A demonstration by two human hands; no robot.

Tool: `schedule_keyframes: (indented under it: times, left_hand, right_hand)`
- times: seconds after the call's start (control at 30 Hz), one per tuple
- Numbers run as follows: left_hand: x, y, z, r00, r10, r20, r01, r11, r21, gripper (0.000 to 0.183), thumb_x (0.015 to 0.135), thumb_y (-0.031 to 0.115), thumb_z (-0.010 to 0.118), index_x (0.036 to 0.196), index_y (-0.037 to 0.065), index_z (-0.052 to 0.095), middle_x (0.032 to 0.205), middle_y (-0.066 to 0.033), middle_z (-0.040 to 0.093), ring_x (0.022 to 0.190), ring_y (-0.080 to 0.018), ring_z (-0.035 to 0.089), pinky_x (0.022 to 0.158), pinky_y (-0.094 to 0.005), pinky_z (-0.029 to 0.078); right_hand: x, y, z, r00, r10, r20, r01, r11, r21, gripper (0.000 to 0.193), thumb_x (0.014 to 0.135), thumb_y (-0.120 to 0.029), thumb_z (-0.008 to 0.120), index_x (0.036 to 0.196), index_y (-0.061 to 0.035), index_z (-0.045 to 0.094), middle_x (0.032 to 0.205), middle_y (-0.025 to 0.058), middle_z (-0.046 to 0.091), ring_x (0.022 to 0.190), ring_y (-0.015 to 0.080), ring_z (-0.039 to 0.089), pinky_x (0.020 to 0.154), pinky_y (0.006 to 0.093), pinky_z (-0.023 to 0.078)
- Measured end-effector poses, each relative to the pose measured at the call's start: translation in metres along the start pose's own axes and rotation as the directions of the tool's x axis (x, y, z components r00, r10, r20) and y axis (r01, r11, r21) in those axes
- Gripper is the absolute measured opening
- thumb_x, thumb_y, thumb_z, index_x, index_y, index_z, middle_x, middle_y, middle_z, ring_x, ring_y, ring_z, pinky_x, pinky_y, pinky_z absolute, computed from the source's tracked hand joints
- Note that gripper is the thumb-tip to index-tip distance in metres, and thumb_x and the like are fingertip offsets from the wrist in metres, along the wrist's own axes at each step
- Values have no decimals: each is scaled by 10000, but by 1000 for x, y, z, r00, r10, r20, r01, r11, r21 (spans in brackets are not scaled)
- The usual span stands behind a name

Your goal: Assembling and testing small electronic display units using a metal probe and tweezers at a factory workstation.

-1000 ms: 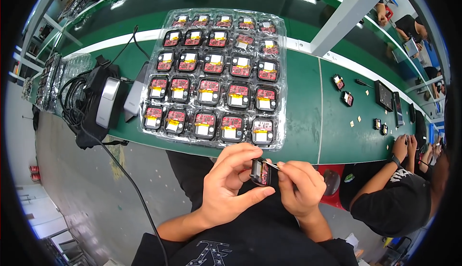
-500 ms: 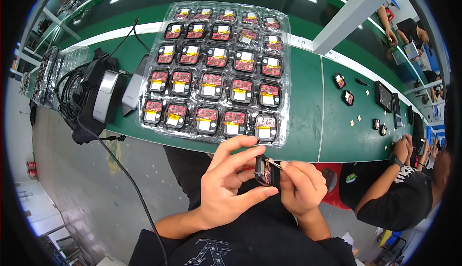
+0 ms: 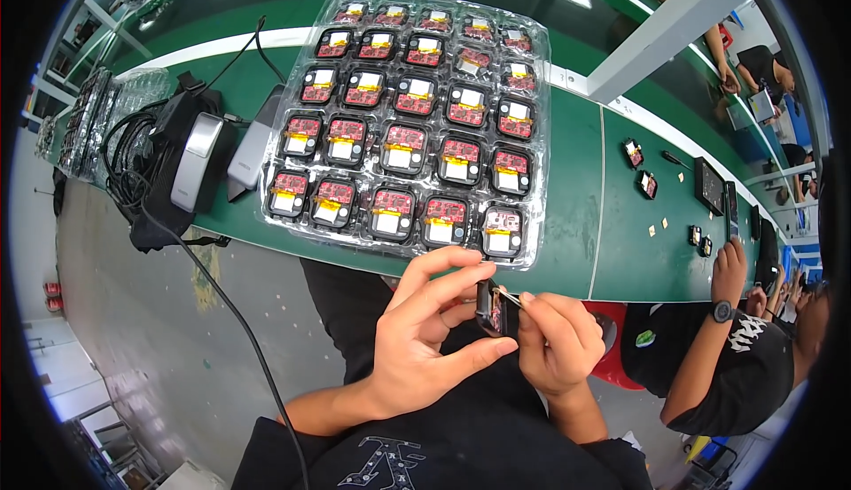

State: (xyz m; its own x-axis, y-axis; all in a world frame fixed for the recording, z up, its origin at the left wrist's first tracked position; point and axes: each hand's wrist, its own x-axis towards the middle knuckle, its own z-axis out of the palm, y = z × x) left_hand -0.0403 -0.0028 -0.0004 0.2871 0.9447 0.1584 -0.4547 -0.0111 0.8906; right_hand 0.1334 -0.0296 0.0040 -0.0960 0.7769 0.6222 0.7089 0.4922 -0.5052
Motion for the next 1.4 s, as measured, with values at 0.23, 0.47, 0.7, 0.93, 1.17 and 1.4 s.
schedule_keyframes:
  times: [0.23,0.47,0.7,0.93,1.17,1.4]
  left_hand:
    - [-3,-2,2,999,-18,-44,18,1000,-11,644,771,-51,826,1350,-59,545,1385,-104,392,1158,-174,546,1016,-354,560]
    - [-2,0,1,999,-16,-44,14,999,-28,644,782,-57,812,1363,-64,534,1386,-112,394,1160,-194,568,1013,-380,568]
    - [-2,2,8,997,-43,-63,35,992,-122,643,779,-138,769,1368,-90,515,1388,-126,391,1192,-230,563,1025,-425,573]
    - [-4,0,6,994,-56,-89,47,994,-103,650,770,-161,760,1368,-92,517,1390,-125,390,1202,-239,558,1010,-433,589]
    - [-6,-4,4,997,-39,-63,34,995,-90,642,778,-163,752,1370,-93,515,1381,-130,409,1205,-240,560,1017,-436,583]
    - [-10,-9,-2,998,-37,-58,36,999,-32,733,749,-97,813,1406,-73,490,1446,-215,413,1243,-288,546,913,-325,619]
  right_hand:
    - [-1,-4,3,1000,7,-12,-8,1000,-27,275,723,104,740,993,67,700,828,134,675,626,226,670,541,296,535]
    - [-3,-7,2,999,-2,48,7,995,-100,205,816,67,729,1018,46,700,849,159,680,666,248,667,587,310,541]
    - [-3,-8,8,999,-19,-43,16,998,-65,298,719,105,739,1012,77,697,808,136,671,610,225,665,520,294,531]
    - [-1,-10,4,1000,-10,8,10,999,-48,283,734,104,737,1013,80,694,815,140,670,605,221,662,510,294,527]
    - [-6,-9,4,999,18,29,-18,1000,-21,287,734,113,734,1016,86,691,823,146,674,613,223,669,513,295,531]
    - [-7,-10,7,999,-1,53,3,999,-36,302,719,105,737,1016,91,688,837,156,685,628,227,682,519,292,534]
